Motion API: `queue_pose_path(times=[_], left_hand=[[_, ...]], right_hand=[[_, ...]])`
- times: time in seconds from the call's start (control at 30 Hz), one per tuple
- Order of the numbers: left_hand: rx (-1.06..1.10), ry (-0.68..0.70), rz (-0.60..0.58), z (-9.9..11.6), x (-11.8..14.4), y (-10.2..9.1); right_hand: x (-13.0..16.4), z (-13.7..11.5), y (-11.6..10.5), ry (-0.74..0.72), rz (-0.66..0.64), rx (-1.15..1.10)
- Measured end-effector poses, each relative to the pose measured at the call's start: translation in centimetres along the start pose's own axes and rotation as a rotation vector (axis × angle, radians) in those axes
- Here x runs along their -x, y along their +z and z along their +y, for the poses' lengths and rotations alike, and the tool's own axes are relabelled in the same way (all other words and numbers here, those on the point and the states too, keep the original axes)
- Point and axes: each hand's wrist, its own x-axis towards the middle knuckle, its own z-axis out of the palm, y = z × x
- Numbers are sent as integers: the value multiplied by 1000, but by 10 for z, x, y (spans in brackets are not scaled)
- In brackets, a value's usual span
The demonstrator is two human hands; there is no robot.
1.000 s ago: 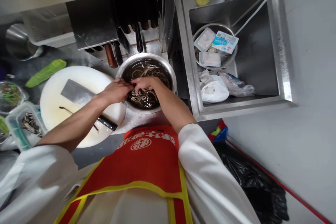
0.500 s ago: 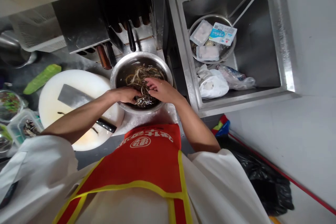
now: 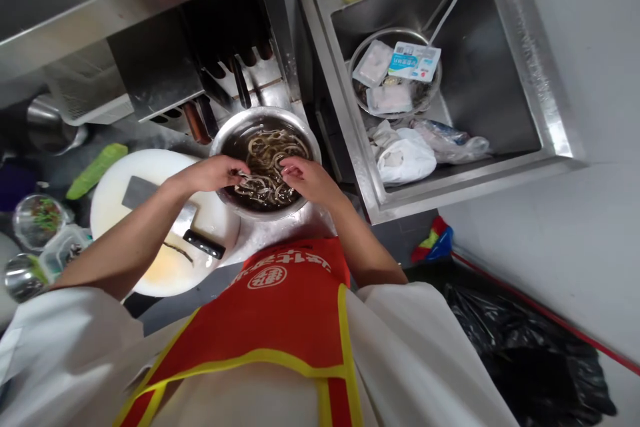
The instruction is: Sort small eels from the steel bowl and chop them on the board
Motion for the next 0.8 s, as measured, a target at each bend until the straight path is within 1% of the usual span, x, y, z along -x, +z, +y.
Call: queue_pose_path(times=[0.07, 0.13, 0.2, 0.23, 0.3, 0.37, 0.43, 0.5, 0.57, 0.63, 0.7, 0.8], left_hand=[[-143, -38, 109, -3, 9, -6], [-239, -80, 190, -6, 15, -11], [-221, -114, 250, -9, 21, -15], [-166, -127, 284, -10, 24, -16], [38, -145, 359, -10, 29, -18], [334, -150, 418, -8, 35, -17], [628, -134, 450, -4, 39, -16], [851, -92, 467, 2, 43, -13], [1019, -48, 485, 9, 46, -11], [1162, -10, 506, 15, 47, -10], [1277, 20, 536, 20, 46, -8], [1384, 38, 590, 23, 44, -8]], right_hand=[[-1, -2, 1, -19, 3, 35], [0, -3, 2, -29, 16, 67], [0, -3, 3, -32, 25, 88], [1, -3, 3, -32, 25, 97], [1, -3, 5, -29, 23, 116], [0, -5, 9, -13, 22, 133], [-3, -9, 15, 6, 7, 142], [-10, -13, 24, -19, -10, 166], [-20, -17, 37, -84, -13, 202], [-32, -20, 51, -123, -5, 190], [-45, -20, 65, -119, -41, 75], [-58, -18, 78, -113, -167, -134]])
